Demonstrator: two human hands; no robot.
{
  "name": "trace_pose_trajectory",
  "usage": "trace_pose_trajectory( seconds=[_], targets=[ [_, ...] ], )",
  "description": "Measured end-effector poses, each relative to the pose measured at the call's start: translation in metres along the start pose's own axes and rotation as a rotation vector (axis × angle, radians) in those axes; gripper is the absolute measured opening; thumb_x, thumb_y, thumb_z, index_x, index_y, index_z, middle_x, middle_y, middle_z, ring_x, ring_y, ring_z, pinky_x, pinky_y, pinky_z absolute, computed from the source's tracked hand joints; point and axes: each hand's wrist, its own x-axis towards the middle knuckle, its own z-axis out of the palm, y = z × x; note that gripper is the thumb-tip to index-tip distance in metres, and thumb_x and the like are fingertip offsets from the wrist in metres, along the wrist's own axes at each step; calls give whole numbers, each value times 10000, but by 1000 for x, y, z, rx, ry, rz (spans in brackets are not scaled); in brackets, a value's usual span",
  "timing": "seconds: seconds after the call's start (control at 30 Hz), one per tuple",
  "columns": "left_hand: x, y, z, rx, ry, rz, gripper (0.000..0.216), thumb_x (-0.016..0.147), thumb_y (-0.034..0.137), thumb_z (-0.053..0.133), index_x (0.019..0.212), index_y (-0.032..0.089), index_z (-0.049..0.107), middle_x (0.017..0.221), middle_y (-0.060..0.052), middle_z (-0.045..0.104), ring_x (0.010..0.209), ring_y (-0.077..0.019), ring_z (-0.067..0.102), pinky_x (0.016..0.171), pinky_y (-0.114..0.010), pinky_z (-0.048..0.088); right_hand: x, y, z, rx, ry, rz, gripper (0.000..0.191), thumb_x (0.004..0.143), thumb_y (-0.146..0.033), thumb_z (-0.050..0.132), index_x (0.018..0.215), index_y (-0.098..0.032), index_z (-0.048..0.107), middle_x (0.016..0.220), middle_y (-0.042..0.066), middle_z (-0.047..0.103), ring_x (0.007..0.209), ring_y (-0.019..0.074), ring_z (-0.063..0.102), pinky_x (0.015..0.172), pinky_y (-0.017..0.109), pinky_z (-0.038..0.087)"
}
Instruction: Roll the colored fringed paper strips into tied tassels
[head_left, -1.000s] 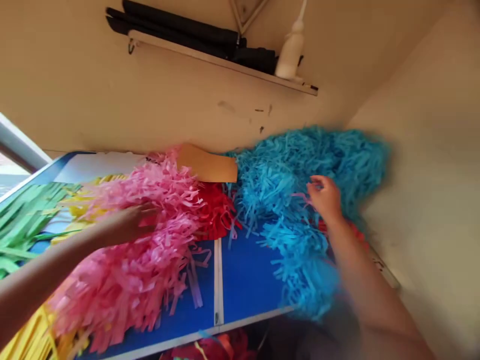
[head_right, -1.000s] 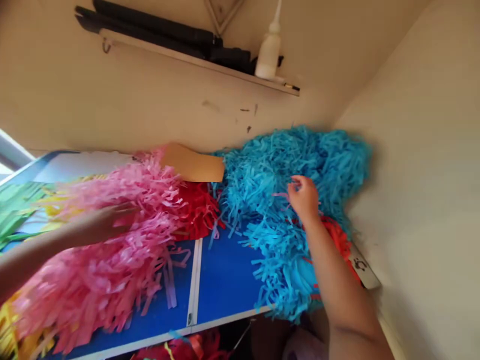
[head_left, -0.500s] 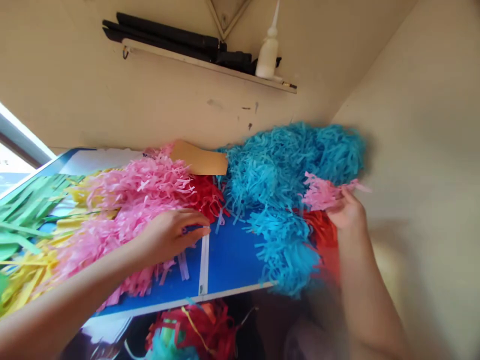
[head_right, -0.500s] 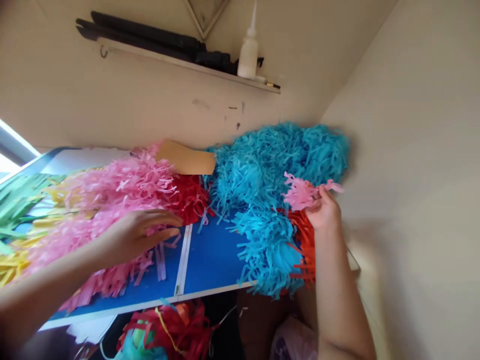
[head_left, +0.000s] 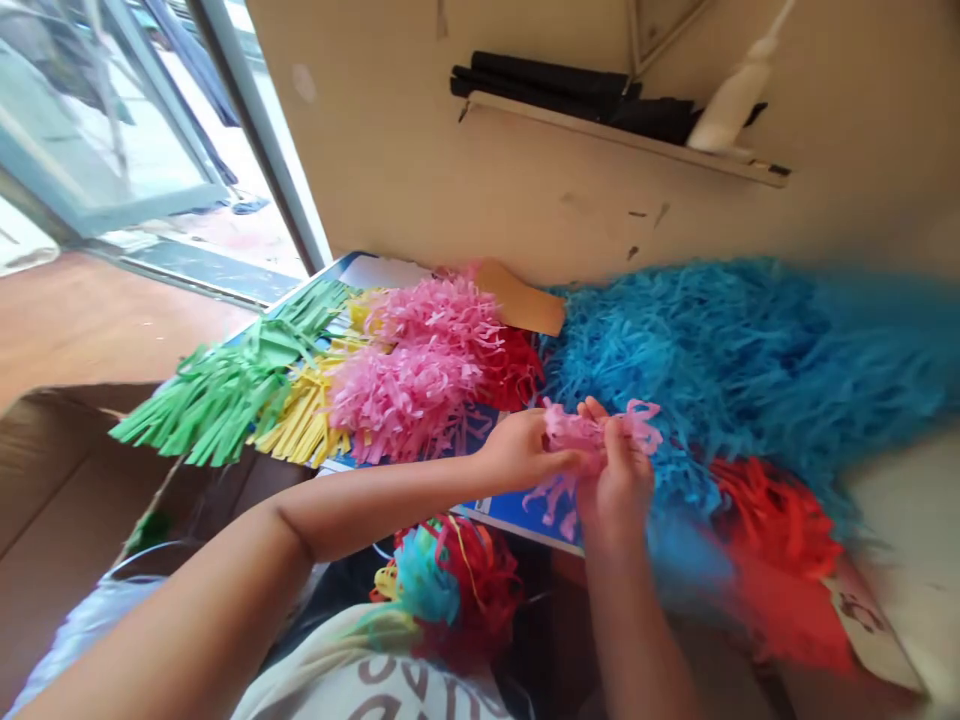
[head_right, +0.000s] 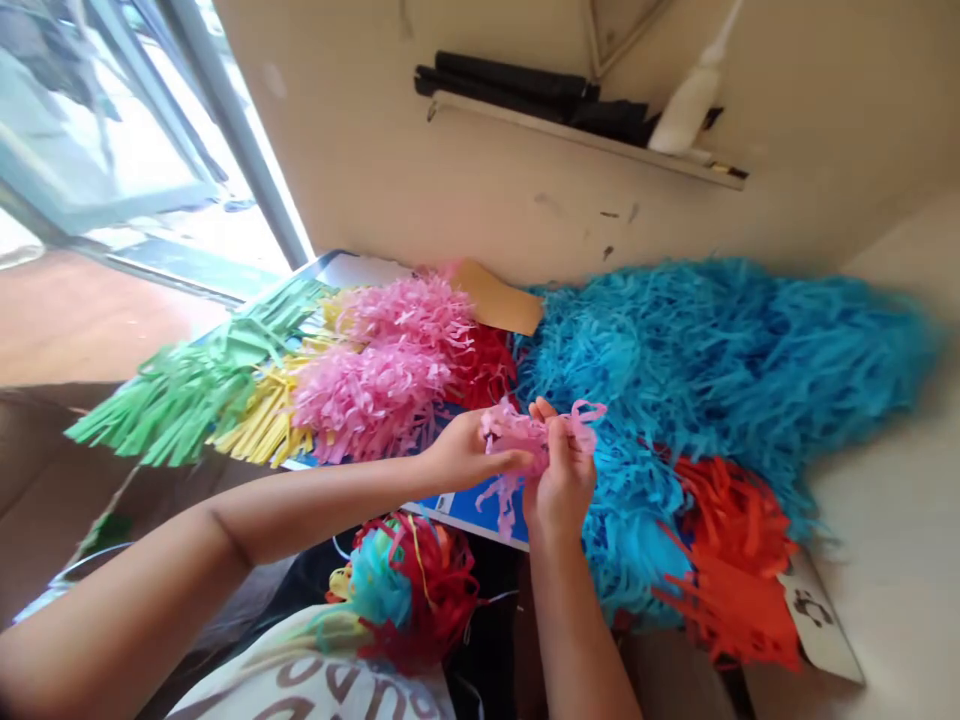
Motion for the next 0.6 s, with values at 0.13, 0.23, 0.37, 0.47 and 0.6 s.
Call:
trace_pose_trajectory(
  seconds=[0.13,0.23,0.37,0.47,0.6],
  targets=[
    [-4,-15,-23,-344,-57,-160,359,675,455,772,726,128,633,673,-16,593,623,-120,519,579,-243,400,0,12,11,6,-28,41,369,802,-441,685,1037,-156,671,1118,121,708,1074,244,665,982,450,507],
    [-4,-17,-44,-413,-71,-135,434,671,504,755,565,143,538,597,3,504,573,-96,453,555,-248,363,3,19,7,-105,29,-73,326,806,-413,666,1042,-197,600,1146,106,679,1055,249,665,936,479,516],
    [-5,-26,-62,-184,98,-72,524,684,462,736,436,166,381,508,36,379,525,-70,341,517,-238,300,-10,31,4,-603,16,-771,358,789,-337,707,1107,-242,574,1210,100,628,1151,260,599,1014,494,444],
    [-10,-35,-67,-156,38,-191,393,688,441,738,540,150,518,524,40,436,509,-67,374,495,-220,292,-19,43,4,-941,-343,-781,334,763,-367,712,1060,-233,638,1123,105,677,1091,294,618,990,515,446],
    [-16,-38,-75,-259,9,-306,407,667,504,766,669,133,598,534,59,443,475,-50,341,459,-201,247,-17,57,-4,-854,-397,-330,234,819,-391,637,970,-218,682,910,56,711,824,220,660,769,385,529]
  ],
)
